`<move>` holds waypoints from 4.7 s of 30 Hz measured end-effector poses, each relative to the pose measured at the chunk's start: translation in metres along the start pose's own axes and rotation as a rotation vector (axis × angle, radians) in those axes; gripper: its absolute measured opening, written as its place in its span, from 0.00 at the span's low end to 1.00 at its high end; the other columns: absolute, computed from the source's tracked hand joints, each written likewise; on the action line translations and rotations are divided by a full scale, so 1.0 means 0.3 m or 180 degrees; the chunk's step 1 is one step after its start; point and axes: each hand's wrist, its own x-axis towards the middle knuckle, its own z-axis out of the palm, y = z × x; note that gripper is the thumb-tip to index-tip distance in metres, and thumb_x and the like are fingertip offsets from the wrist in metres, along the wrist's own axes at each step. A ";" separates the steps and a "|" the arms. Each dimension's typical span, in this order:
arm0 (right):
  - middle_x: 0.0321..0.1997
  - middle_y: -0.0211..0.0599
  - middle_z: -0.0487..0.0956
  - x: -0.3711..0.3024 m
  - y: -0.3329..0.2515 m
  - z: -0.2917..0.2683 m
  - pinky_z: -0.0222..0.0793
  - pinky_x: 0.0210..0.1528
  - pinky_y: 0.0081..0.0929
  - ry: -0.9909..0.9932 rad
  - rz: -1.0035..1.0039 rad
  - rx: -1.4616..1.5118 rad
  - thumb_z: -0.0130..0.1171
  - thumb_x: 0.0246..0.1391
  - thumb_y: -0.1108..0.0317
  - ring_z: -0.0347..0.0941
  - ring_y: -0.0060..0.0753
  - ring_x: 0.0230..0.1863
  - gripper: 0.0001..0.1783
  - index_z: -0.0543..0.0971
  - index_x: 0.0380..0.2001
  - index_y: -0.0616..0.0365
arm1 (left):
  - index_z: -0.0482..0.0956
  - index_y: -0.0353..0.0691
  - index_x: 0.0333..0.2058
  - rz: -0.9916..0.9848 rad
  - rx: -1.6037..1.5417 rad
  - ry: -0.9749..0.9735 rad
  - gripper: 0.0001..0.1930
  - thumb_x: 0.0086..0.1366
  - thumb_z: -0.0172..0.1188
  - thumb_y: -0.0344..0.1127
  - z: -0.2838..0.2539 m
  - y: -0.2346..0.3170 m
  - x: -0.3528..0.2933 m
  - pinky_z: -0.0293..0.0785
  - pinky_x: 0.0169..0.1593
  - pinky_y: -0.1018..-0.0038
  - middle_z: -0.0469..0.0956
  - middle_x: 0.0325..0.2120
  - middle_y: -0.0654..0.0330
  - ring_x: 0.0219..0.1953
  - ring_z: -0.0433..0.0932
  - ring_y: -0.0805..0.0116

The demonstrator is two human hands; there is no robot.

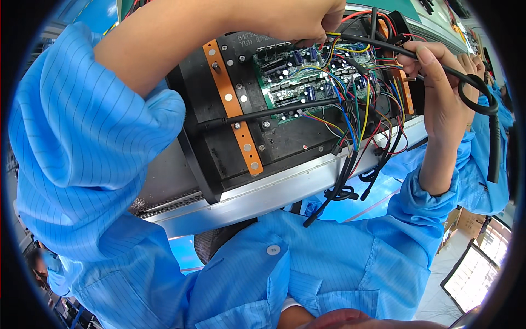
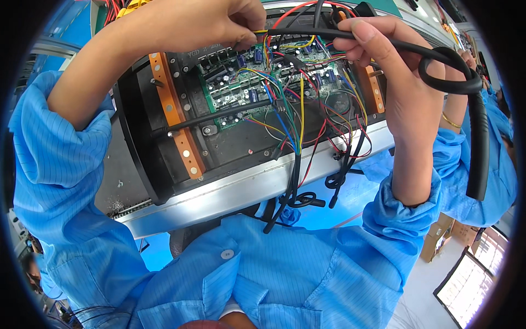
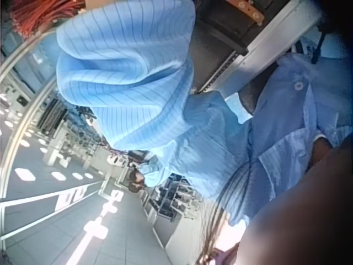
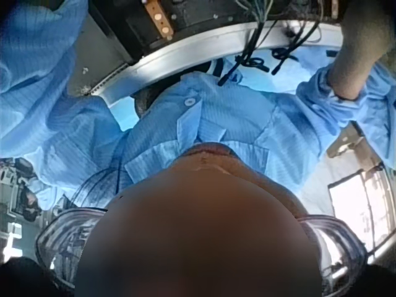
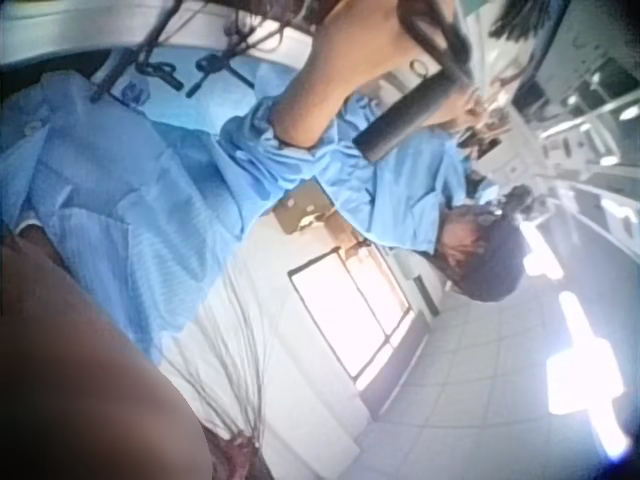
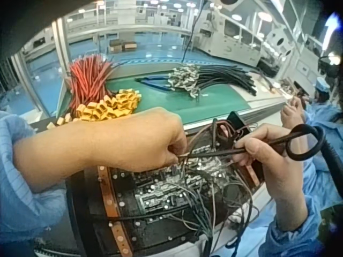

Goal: Connecting internal wiring and testing electrical continuity on a circuit board assembly.

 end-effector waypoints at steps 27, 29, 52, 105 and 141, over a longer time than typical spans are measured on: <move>0.30 0.45 0.76 0.080 -0.073 0.048 0.65 0.36 0.17 -0.0168 0.0277 -0.0446 0.49 0.55 0.71 0.70 0.27 0.29 0.13 0.75 0.35 0.73 | 0.76 0.36 0.24 0.0614 0.0532 0.0883 0.06 0.54 0.51 0.21 0.014 -0.079 -0.028 0.72 0.21 0.78 0.75 0.16 0.53 0.15 0.74 0.60; 0.30 0.44 0.76 0.080 -0.077 0.048 0.64 0.36 0.17 -0.0232 0.0247 -0.0482 0.49 0.55 0.71 0.69 0.27 0.30 0.13 0.75 0.35 0.72 | 0.76 0.35 0.22 0.0509 0.0427 0.0746 0.07 0.54 0.50 0.20 0.007 -0.065 -0.035 0.71 0.20 0.80 0.74 0.15 0.52 0.14 0.74 0.60; 0.30 0.42 0.74 0.087 -0.108 -0.016 0.62 0.37 0.18 -0.0445 -0.0141 -0.0946 0.45 0.57 0.68 0.67 0.26 0.30 0.14 0.73 0.37 0.70 | 0.72 0.26 0.18 0.0559 0.0241 0.0912 0.05 0.49 0.52 0.22 -0.018 -0.031 -0.021 0.71 0.30 0.70 0.73 0.18 0.47 0.19 0.70 0.55; 0.29 0.41 0.72 0.095 -0.125 -0.024 0.61 0.38 0.20 -0.0553 -0.0032 -0.0788 0.44 0.58 0.67 0.66 0.27 0.30 0.15 0.73 0.37 0.70 | 0.72 0.32 0.20 0.0157 0.0519 0.0729 0.07 0.55 0.48 0.23 -0.033 0.000 -0.089 0.70 0.22 0.79 0.72 0.12 0.54 0.16 0.72 0.65; 0.30 0.41 0.76 0.104 -0.154 0.028 0.65 0.36 0.20 -0.0388 0.0316 -0.0482 0.48 0.56 0.67 0.71 0.27 0.29 0.14 0.76 0.35 0.69 | 0.72 0.29 0.17 0.0467 0.0759 0.0641 0.07 0.51 0.52 0.23 -0.041 0.010 -0.093 0.71 0.27 0.72 0.73 0.16 0.49 0.18 0.71 0.58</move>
